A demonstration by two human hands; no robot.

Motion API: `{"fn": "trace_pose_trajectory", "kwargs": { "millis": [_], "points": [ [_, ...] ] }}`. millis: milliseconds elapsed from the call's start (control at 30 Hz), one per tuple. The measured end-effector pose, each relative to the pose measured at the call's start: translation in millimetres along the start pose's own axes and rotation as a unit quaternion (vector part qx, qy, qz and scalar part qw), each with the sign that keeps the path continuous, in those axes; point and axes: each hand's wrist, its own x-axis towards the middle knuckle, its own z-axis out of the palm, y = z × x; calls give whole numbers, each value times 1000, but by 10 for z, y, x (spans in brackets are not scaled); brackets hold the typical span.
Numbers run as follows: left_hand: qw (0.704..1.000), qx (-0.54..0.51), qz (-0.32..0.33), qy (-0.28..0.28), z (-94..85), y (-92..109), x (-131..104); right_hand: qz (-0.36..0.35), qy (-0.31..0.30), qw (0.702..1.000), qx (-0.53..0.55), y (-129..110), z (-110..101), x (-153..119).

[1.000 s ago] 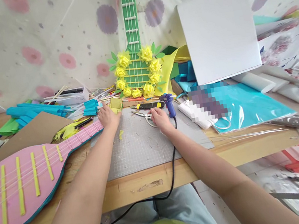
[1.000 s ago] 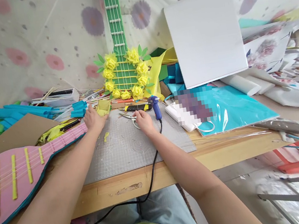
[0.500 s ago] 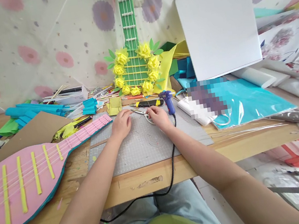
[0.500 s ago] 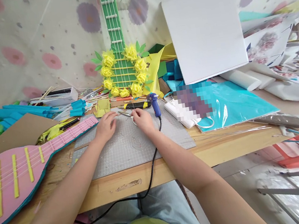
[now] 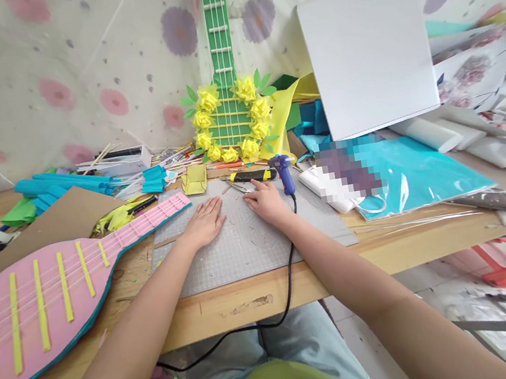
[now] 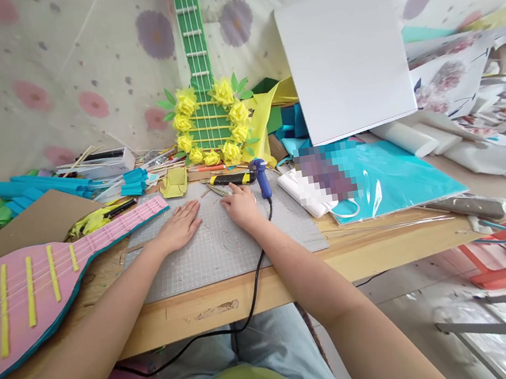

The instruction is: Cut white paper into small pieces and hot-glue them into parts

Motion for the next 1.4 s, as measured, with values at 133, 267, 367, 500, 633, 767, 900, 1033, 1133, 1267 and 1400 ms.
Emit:
{"fn": "trace_pose_trajectory", "kwargs": {
  "millis": [133,267,367,500,633,767,900,1033,1133,1267,1400],
  "points": [
    [998,-11,-23,54,-40,60,-13,-37,25,999,-31,-24,28,11],
    [996,-18,-39,74,-30,202,243,-61,3,997,-54,-71,15,-13],
    [995,-31,-67,63,38,272,476,-61,-12,997,-40,-60,0,-7],
    [997,-37,-59,43,93,292,594,-46,-1,999,25,32,-11,16],
    [999,-30,-36,26,44,225,444,-30,40,990,130,108,-51,1],
    [1000,-13,-6,23,12,47,86,-31,67,985,157,117,-80,-11],
    [999,8,-25,28,6,-172,-404,-31,60,989,133,110,-70,-4],
    [997,31,-53,43,-136,-321,-838,-33,71,992,103,94,-45,14],
    [987,104,-116,31,-332,-290,-932,-48,72,993,84,65,-15,43],
    [983,81,-126,106,-411,86,-605,-56,73,993,73,20,33,82],
    [995,-11,-70,68,-110,675,-75,-61,74,994,60,25,37,81]
  ]
}}
